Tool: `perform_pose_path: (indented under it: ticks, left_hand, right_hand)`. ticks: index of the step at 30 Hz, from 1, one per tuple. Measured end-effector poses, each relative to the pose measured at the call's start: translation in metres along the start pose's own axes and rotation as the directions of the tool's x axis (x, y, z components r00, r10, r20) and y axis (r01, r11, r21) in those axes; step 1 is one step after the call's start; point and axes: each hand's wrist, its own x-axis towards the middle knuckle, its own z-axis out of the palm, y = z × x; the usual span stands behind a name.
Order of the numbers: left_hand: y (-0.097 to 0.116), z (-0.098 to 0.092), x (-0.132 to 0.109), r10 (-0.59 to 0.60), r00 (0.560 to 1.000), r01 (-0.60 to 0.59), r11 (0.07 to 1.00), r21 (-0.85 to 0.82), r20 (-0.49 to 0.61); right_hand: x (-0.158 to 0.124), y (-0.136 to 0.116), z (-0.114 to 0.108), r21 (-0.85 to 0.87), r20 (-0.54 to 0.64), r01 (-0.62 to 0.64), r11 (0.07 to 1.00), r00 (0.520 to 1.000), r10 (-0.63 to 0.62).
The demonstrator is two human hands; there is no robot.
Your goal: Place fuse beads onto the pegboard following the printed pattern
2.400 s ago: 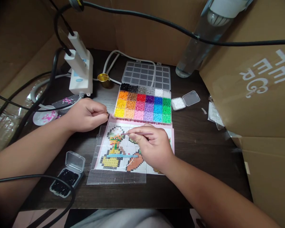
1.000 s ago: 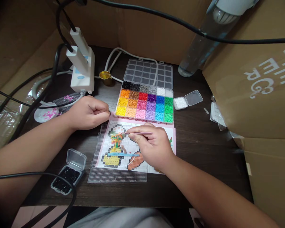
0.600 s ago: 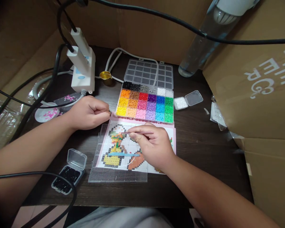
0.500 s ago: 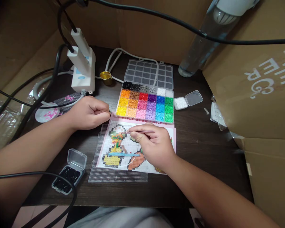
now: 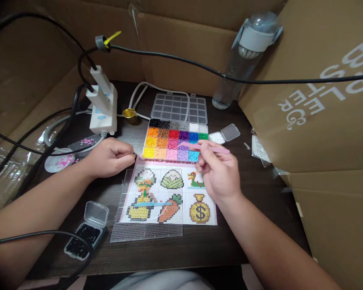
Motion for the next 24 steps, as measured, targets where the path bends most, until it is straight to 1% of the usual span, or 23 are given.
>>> perform_pose_path:
  ticks: [3,7,14,17,24]
  left_hand:
    - [0.000,0.000,0.000,-0.001,1.000,0.000,1.000,0.012,0.008]
    - [-0.001,0.000,0.000,0.000,1.000,0.000,1.000,0.016,0.006]
    - [-0.001,0.000,0.001,-0.024,1.000,0.024,1.000,-0.017,0.016]
    - [0.000,0.000,0.001,-0.038,0.999,0.038,0.999,-0.021,0.017]
    - [0.001,0.000,0.000,-0.028,1.000,0.028,1.000,-0.014,-0.001]
  right_hand:
    - [0.007,-0.011,-0.007,0.116,-0.024,-0.037,0.993,0.999,0.040]
    - [0.012,-0.016,-0.014,0.185,-0.037,-0.068,0.980,0.996,0.076]
    - [0.013,-0.015,-0.013,0.202,-0.028,-0.110,0.973,0.993,0.118]
    - [0.014,-0.014,-0.015,0.194,-0.021,-0.106,0.975,0.993,0.112]
    - [0.016,-0.014,-0.016,0.183,-0.038,-0.098,0.978,0.994,0.106]
